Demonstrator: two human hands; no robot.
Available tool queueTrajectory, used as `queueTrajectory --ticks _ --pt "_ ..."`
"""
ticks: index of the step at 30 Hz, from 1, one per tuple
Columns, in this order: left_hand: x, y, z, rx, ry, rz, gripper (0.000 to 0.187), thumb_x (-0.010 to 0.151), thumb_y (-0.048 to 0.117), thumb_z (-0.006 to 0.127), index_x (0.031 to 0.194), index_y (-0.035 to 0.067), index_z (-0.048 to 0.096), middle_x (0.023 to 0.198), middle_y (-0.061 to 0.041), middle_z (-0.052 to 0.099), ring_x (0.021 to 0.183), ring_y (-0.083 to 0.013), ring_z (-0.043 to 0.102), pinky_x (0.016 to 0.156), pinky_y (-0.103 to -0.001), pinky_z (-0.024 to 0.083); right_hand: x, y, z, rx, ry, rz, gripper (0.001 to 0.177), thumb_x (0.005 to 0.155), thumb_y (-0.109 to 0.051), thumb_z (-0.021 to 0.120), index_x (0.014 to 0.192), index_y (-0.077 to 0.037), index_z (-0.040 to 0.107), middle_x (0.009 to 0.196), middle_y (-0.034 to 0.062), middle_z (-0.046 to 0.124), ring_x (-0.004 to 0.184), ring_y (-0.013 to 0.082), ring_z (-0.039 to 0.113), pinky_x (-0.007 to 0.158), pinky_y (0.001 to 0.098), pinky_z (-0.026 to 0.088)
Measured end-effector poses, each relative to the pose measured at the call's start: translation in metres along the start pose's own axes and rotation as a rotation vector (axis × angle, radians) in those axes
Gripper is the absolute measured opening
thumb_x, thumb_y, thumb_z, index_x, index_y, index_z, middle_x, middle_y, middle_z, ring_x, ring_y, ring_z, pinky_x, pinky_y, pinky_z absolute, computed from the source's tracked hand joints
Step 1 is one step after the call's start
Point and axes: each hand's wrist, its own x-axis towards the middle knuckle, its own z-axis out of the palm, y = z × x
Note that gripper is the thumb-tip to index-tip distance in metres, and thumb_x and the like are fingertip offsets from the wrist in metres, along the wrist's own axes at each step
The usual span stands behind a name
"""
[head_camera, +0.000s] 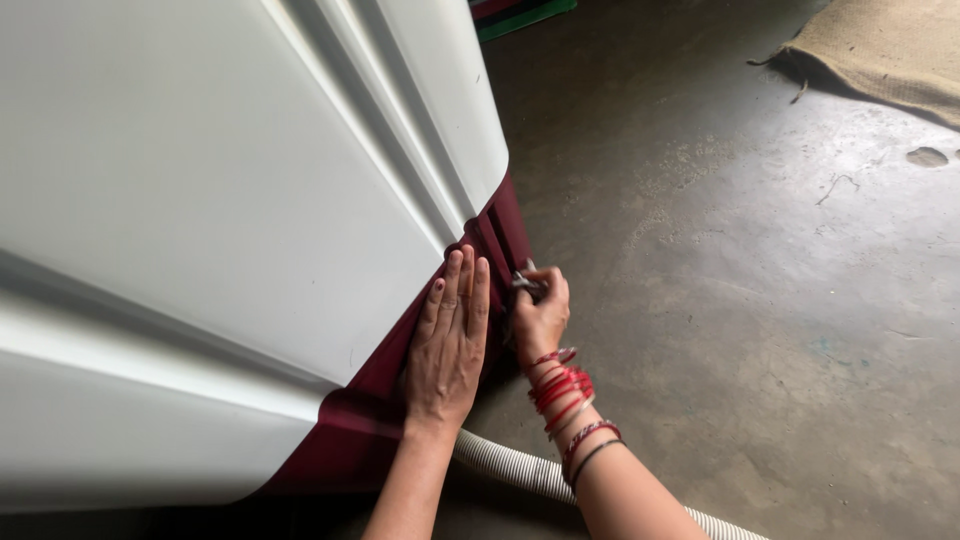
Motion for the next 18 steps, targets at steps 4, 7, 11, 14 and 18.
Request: queueTrajectory --ticks 4,7,11,14,18 --pt "0.0 -0.001 -0.001 0.093 -0.027 0.015 0.07 0.105 0.018 0.041 0.16 -0.003 0.004 0.171 -0.017 0.013 0.158 -0.0239 0.012 0.129 -0.039 0.002 0.004 0.04 -0.012 -0.107 -0.101 0.371 0.023 0.083 -0.016 0.077 0.104 -0.009 0.072 0.097 0.0116 0.077 0.091 0.0213 0.075 0.083 0.0353 0.058" --pt "-0.002 0.0 -0.003 0.086 -0.047 0.029 0.069 0.106 0.022 0.039 0.16 -0.003 0.004 0.171 -0.018 0.013 0.158 -0.0245 0.012 0.128 -0.04 0.001 0.003 0.021 -0.012 -0.075 -0.065 0.325 0.025 0.086 -0.02 0.077 0.108 -0.008 0.073 0.1 0.0111 0.077 0.093 0.0215 0.075 0.085 0.0348 0.058" --pt "0.001 -0.001 -0.004 0.112 -0.068 0.024 0.069 0.106 0.026 0.037 0.161 -0.002 0.006 0.17 -0.019 0.014 0.157 -0.0253 0.01 0.127 -0.041 0.0 -0.004 -0.055 0.003 -0.014 0.046 -0.09 0.019 0.096 -0.017 0.073 0.112 -0.006 0.074 0.112 0.0148 0.066 0.102 0.0272 0.067 0.088 0.0389 0.054" --pt "0.003 -0.001 -0.003 0.1 -0.044 0.028 0.072 0.106 0.035 0.035 0.163 0.0 0.009 0.171 -0.019 0.013 0.158 -0.0262 0.009 0.127 -0.04 -0.001 -0.004 -0.105 -0.002 0.113 -0.015 -0.347 0.021 0.096 -0.009 0.067 0.117 -0.006 0.072 0.115 0.0102 0.066 0.104 0.0234 0.07 0.092 0.0355 0.056" --pt "0.003 0.001 -0.001 0.205 -0.053 0.033 0.073 0.104 0.035 0.039 0.164 0.003 0.012 0.17 -0.018 0.011 0.157 -0.0266 0.008 0.126 -0.042 -0.002 0.001 -0.113 -0.003 0.143 -0.027 -0.397 0.016 0.092 -0.002 0.07 0.107 -0.005 0.071 0.113 0.0095 0.064 0.1 0.0208 0.071 0.088 0.0321 0.06"
